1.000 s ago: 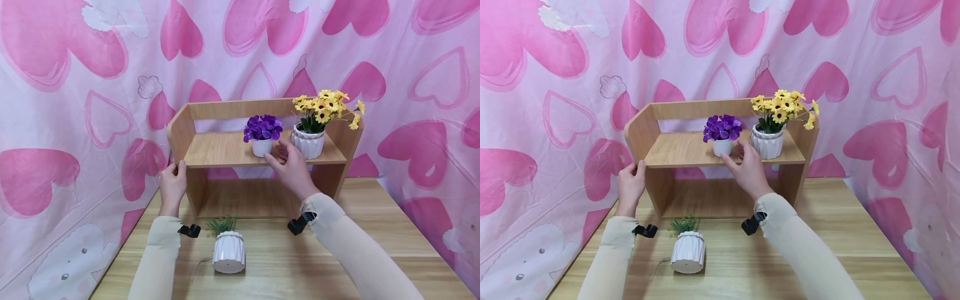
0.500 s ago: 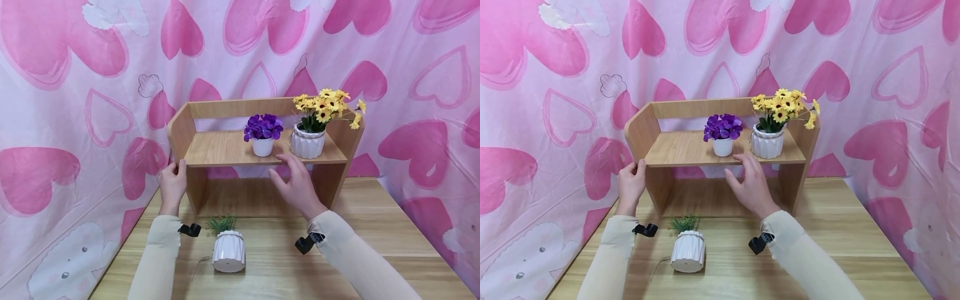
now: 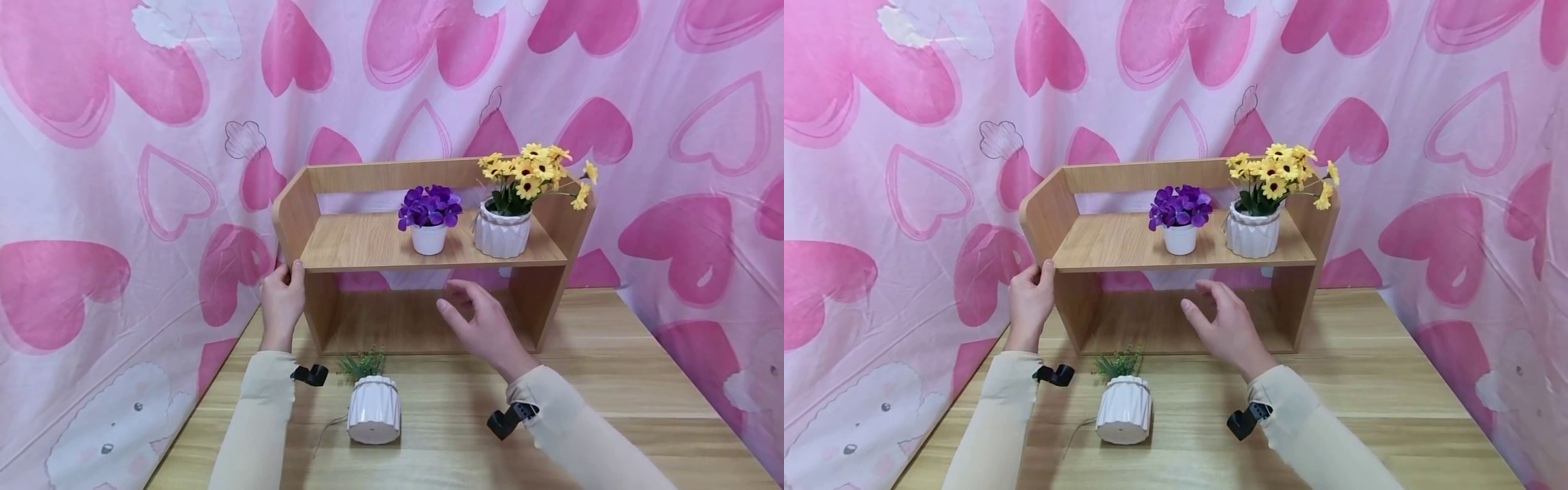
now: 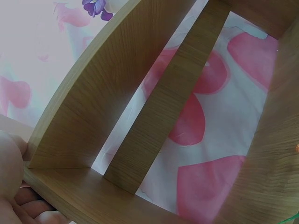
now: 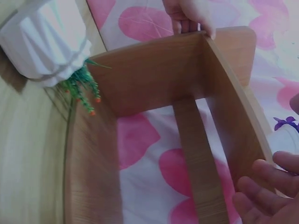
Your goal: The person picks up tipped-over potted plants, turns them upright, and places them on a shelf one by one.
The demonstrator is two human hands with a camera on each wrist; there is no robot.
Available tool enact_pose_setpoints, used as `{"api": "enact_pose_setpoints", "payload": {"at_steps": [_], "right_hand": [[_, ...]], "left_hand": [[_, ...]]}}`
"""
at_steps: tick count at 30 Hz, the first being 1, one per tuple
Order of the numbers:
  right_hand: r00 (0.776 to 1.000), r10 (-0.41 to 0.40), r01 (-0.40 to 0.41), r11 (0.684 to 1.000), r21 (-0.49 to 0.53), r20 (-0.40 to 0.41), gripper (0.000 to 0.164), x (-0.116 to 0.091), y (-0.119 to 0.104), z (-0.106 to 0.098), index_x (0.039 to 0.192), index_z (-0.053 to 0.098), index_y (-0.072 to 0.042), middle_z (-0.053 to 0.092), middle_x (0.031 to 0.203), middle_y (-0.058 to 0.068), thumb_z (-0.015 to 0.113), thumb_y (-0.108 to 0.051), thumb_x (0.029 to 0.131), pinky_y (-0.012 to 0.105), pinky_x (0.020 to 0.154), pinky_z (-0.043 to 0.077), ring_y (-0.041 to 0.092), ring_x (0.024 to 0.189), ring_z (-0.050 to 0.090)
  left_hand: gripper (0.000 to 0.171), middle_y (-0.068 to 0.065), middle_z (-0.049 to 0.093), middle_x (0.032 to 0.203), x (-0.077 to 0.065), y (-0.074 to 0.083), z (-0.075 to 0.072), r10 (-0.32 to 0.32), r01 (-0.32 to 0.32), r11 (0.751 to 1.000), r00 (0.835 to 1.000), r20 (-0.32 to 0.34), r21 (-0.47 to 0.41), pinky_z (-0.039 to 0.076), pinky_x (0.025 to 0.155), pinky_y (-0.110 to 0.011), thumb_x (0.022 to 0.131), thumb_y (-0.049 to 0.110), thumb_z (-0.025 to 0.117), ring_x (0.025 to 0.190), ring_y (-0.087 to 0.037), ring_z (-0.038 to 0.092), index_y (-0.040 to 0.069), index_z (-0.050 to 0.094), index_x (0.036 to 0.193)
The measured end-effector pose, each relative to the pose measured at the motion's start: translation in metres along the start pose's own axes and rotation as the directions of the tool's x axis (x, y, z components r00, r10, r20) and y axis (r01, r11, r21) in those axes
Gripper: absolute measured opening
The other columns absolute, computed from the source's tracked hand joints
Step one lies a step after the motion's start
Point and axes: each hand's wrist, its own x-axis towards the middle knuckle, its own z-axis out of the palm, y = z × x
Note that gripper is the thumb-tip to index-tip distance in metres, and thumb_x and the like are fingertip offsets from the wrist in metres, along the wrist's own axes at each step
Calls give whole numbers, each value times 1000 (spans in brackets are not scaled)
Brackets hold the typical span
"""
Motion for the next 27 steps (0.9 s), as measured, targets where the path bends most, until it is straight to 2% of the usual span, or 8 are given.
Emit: {"api": "enact_pose_setpoints", "payload": {"at_steps": [8, 13, 19, 24, 27], "right_hand": [[990, 102, -101, 995, -13, 101, 59, -13, 6, 17, 150, 57, -10, 66, 144, 11, 66, -48, 106, 54, 112, 53, 31, 132, 63], [984, 129, -127, 992, -17, 125, 57, -18, 8, 30, 147, 60, -9, 69, 135, 8, 68, -47, 105, 51, 109, 55, 26, 123, 65], [975, 166, -166, 986, -14, 145, 50, -26, 10, 47, 139, 66, -10, 72, 123, 4, 70, -45, 104, 44, 100, 59, 18, 109, 67], [961, 207, -207, 978, -15, 182, 48, -33, 12, 61, 135, 68, -10, 74, 117, 3, 71, -46, 103, 42, 94, 60, 17, 104, 69], [958, 208, -210, 978, -13, 197, 49, -36, 14, 69, 132, 69, -9, 74, 114, 2, 70, -48, 103, 41, 93, 60, 16, 102, 69]], "left_hand": [[47, -26, 76, 123, -1, 0, 1, 0, 0, 1000, 1000, -5, 7, 55, 91, -49, 111, 38, 55, 112, -37, 69, -2, 76, 121], [49, -25, 73, 133, 0, 1, 0, -11, 11, 1000, 1000, 1, -3, 57, 100, -54, 111, 40, 55, 120, -38, 69, -1, 75, 128], [45, -26, 76, 122, 1, 0, 0, 16, -16, 1000, 1000, -15, 4, 55, 96, -52, 110, 36, 57, 112, -38, 69, -3, 76, 117], [45, -25, 73, 132, 1, -1, 0, 14, -14, 1000, 1000, 0, 4, 54, 108, -56, 111, 36, 56, 122, -40, 69, -2, 75, 125], [45, -25, 73, 132, 1, -1, -1, 11, -11, 1000, 1000, 0, 4, 54, 108, -57, 111, 36, 56, 122, -40, 69, -2, 75, 123]]}}
